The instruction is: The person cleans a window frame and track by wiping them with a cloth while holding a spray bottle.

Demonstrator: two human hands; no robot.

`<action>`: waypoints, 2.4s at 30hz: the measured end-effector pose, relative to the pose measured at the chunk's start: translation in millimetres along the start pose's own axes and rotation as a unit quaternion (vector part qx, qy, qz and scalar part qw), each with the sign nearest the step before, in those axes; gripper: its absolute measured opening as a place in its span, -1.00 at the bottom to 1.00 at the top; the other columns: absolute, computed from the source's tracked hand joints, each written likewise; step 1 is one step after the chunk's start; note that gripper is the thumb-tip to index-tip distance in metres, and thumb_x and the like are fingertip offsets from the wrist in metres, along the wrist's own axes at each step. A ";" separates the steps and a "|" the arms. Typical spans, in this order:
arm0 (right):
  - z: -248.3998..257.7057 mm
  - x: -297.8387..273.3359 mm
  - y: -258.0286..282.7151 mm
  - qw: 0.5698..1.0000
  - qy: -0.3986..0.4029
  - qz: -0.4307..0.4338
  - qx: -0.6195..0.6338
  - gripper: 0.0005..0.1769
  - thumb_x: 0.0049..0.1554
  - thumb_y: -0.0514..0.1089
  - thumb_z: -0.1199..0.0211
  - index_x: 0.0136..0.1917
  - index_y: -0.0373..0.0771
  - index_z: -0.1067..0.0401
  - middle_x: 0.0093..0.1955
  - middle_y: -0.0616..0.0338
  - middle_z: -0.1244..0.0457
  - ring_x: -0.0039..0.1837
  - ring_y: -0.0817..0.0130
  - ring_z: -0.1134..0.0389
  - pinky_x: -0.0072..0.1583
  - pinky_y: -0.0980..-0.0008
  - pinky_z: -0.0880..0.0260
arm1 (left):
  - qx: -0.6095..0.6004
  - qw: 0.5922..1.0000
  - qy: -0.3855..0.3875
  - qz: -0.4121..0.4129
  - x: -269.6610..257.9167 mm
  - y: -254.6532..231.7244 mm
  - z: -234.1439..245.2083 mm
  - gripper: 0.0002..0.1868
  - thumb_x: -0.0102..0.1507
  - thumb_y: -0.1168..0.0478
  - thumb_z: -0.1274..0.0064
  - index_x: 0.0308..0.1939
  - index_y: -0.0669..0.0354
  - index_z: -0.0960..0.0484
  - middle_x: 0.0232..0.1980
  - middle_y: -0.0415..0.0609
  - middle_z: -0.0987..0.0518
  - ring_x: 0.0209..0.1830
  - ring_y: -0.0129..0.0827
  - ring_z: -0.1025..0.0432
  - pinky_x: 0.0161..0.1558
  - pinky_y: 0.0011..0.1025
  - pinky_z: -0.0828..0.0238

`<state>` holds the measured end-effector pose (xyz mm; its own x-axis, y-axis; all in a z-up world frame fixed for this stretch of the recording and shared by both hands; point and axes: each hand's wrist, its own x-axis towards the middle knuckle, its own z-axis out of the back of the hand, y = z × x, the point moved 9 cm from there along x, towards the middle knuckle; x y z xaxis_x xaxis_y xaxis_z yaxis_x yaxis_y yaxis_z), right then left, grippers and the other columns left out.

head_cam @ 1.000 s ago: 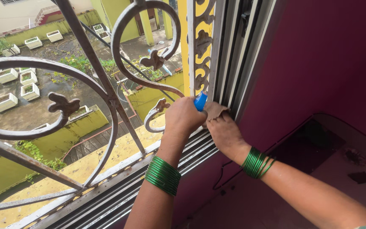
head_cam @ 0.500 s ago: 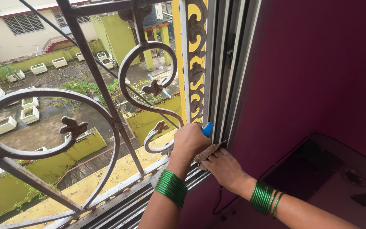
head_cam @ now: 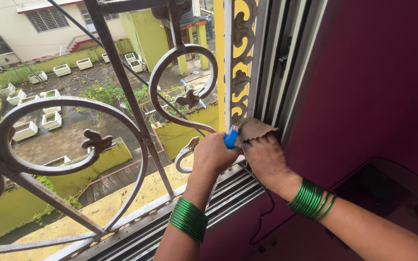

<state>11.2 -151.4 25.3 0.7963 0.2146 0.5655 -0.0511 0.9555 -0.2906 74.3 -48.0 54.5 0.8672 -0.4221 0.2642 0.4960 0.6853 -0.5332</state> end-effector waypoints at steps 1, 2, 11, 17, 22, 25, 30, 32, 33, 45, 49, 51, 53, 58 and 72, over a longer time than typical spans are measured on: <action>0.0 2.1 2.6 1.000 0.001 0.001 0.002 -0.77 0.18 -0.11 -0.13 0.08 -0.10 -0.49 0.08 0.18 -0.35 0.27 0.26 -0.30 0.39 0.19 -0.13 | 0.001 1.000 0.001 0.002 0.7 1.6 1.1 -0.63 0.12 -0.09 -0.11 -0.39 0.16 -0.68 -0.34 0.15 -0.66 -0.25 0.04 -0.58 -0.11 -0.08 -0.50; -7.3 4.1 7.6 0.998 0.027 0.010 -0.053 -0.63 0.13 -0.10 -0.11 0.20 -0.17 -0.45 0.09 0.14 -0.34 0.27 0.23 -0.29 0.38 0.18 -0.11 | 0.015 1.000 0.003 0.005 1.2 4.1 1.6 -0.60 0.13 -0.11 -0.12 -0.39 0.18 -0.67 -0.33 0.14 -0.65 -0.25 0.03 -0.58 -0.11 -0.09 -0.50; -92.8 -36.9 41.0 0.992 0.077 0.055 -0.088 -0.41 0.16 -0.11 0.00 0.42 -0.38 -0.27 0.31 -0.01 -0.27 0.40 0.20 -0.23 0.45 0.17 -0.05 | 0.017 0.999 0.029 0.013 -4.5 20.5 -7.3 -0.63 0.08 -0.08 -0.19 -0.41 0.18 -0.67 -0.35 0.10 -0.66 -0.26 0.00 -0.58 -0.14 -0.09 -0.49; -101.5 -53.1 49.0 0.983 0.148 0.012 0.106 -0.41 0.10 -0.27 -0.02 0.42 -0.35 -0.27 0.33 0.01 -0.26 0.40 0.15 -0.23 0.45 0.11 -0.08 | 0.016 0.996 0.071 0.053 -17.2 42.6 -30.4 -0.68 0.06 -0.01 -0.19 -0.37 0.18 -0.71 -0.32 0.15 -0.66 -0.24 0.04 -0.57 -0.11 -0.12 -0.51; -68.4 -45.6 27.6 0.917 0.202 -0.082 0.335 -0.52 0.19 -0.27 -0.02 0.37 -0.20 -0.37 0.29 0.12 -0.33 0.41 0.19 -0.28 0.41 0.21 -0.23 | 0.012 0.994 0.073 0.080 -19.9 61.7 -36.4 -0.71 0.03 0.04 -0.18 -0.35 0.18 -0.73 -0.31 0.17 -0.67 -0.22 0.05 -0.59 -0.09 -0.14 -0.53; -34.2 -33.2 18.7 0.931 -0.012 -0.068 0.359 -0.40 0.08 -0.45 0.02 0.41 -0.42 -0.30 0.38 -0.17 -0.25 0.45 -0.02 -0.21 0.46 0.07 -0.14 | 0.031 0.996 0.048 0.068 -24.0 66.8 -29.1 -0.69 0.02 0.04 -0.17 -0.34 0.20 -0.71 -0.28 0.18 -0.67 -0.19 0.05 -0.58 -0.09 -0.11 -0.51; -87.8 -17.4 31.1 0.903 -0.003 -0.171 0.394 -0.23 0.04 -0.44 0.01 0.52 -0.57 0.02 0.46 -0.44 -0.03 0.50 -0.30 -0.08 0.51 0.06 -0.11 | 0.034 0.994 0.067 0.083 -31.7 67.7 -30.6 -0.56 0.13 -0.12 -0.15 -0.36 0.24 -0.72 -0.26 0.20 -0.66 -0.18 0.09 -0.56 -0.08 -0.06 -0.49; -108.3 -25.8 46.1 0.895 0.010 -0.197 0.401 -0.20 0.03 -0.45 0.01 0.54 -0.58 0.07 0.47 -0.46 0.00 0.49 -0.31 -0.08 0.49 0.06 -0.12 | 0.036 0.993 0.072 0.087 -32.7 70.1 -32.7 -0.56 0.12 -0.12 -0.17 -0.36 0.24 -0.72 -0.26 0.21 -0.66 -0.18 0.08 -0.57 -0.08 -0.07 -0.50; -117.9 -34.8 49.6 0.886 0.023 -0.224 0.405 -0.16 0.02 -0.46 0.02 0.55 -0.59 0.12 0.48 -0.49 0.02 0.48 -0.31 -0.08 0.47 0.05 -0.12 | 0.037 0.992 0.078 0.089 -33.8 72.0 -35.6 -0.56 0.11 -0.11 -0.19 -0.36 0.25 -0.72 -0.27 0.21 -0.66 -0.19 0.08 -0.57 -0.08 -0.08 -0.51; -96.3 -66.5 49.0 0.934 0.145 -0.104 0.310 -0.31 0.06 -0.41 -0.06 0.47 -0.39 -0.13 0.30 -0.12 -0.23 0.37 -0.02 -0.25 0.36 0.07 -0.27 | 0.078 0.982 0.140 0.102 -30.2 79.8 -64.4 -0.68 0.02 0.09 -0.17 -0.30 0.26 -0.76 -0.21 0.22 -0.68 -0.14 0.03 -0.59 -0.07 -0.16 -0.54; -85.4 -66.6 31.2 0.932 0.112 -0.147 0.312 -0.29 0.06 -0.40 -0.04 0.49 -0.45 -0.09 0.30 -0.15 -0.22 0.35 -0.04 -0.25 0.35 0.07 -0.27 | 0.105 0.977 0.159 0.100 -30.1 80.8 -72.1 -0.69 0.01 0.15 -0.13 -0.28 0.28 -0.74 -0.20 0.24 -0.68 -0.15 0.04 -0.61 -0.08 -0.18 -0.57; -98.9 -71.6 28.2 0.923 0.162 -0.173 0.302 -0.28 0.08 -0.36 -0.04 0.51 -0.44 -0.04 0.30 -0.15 -0.20 0.35 -0.02 -0.24 0.37 0.11 -0.27 | 0.104 0.976 0.158 0.107 -31.5 81.4 -73.4 -0.69 0.00 0.17 -0.11 -0.29 0.28 -0.75 -0.20 0.24 -0.68 -0.14 0.02 -0.61 -0.07 -0.18 -0.56; -100.6 -77.2 40.5 0.935 0.142 -0.149 0.288 -0.28 0.06 -0.36 -0.06 0.49 -0.48 -0.05 0.33 -0.20 -0.18 0.37 -0.06 -0.22 0.37 0.09 -0.25 | 0.107 0.975 0.158 0.110 -33.6 82.0 -73.7 -0.69 -0.01 0.16 -0.12 -0.28 0.28 -0.75 -0.20 0.23 -0.68 -0.13 0.01 -0.61 -0.07 -0.18 -0.57; -103.4 -91.2 50.8 0.939 0.102 -0.130 0.300 -0.24 0.03 -0.38 -0.05 0.50 -0.50 -0.05 0.37 -0.21 -0.14 0.42 -0.10 -0.18 0.42 0.12 -0.21 | 0.108 0.976 0.149 0.120 -38.3 85.0 -70.4 -0.70 0.01 0.16 -0.10 -0.30 0.28 -0.76 -0.20 0.23 -0.68 -0.14 0.02 -0.61 -0.06 -0.18 -0.56; -87.6 -58.1 147.1 0.875 0.175 -0.077 0.445 -0.91 0.09 -0.36 -0.15 -0.22 -0.36 -0.46 -0.05 -0.16 -0.34 0.06 -0.07 -0.43 0.13 -0.02 -0.47 | 0.088 0.970 0.183 0.131 -39.0 81.2 -61.2 -0.71 0.01 0.11 -0.20 -0.30 0.24 -0.75 -0.19 0.13 -0.70 -0.15 -0.03 -0.62 -0.09 -0.18 -0.56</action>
<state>10.2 -41.0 -117.9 0.9631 0.1431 0.2280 -0.2516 0.7797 0.5733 78.0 -12.2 -48.4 0.9067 -0.3802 -0.1827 0.2882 0.8746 -0.3898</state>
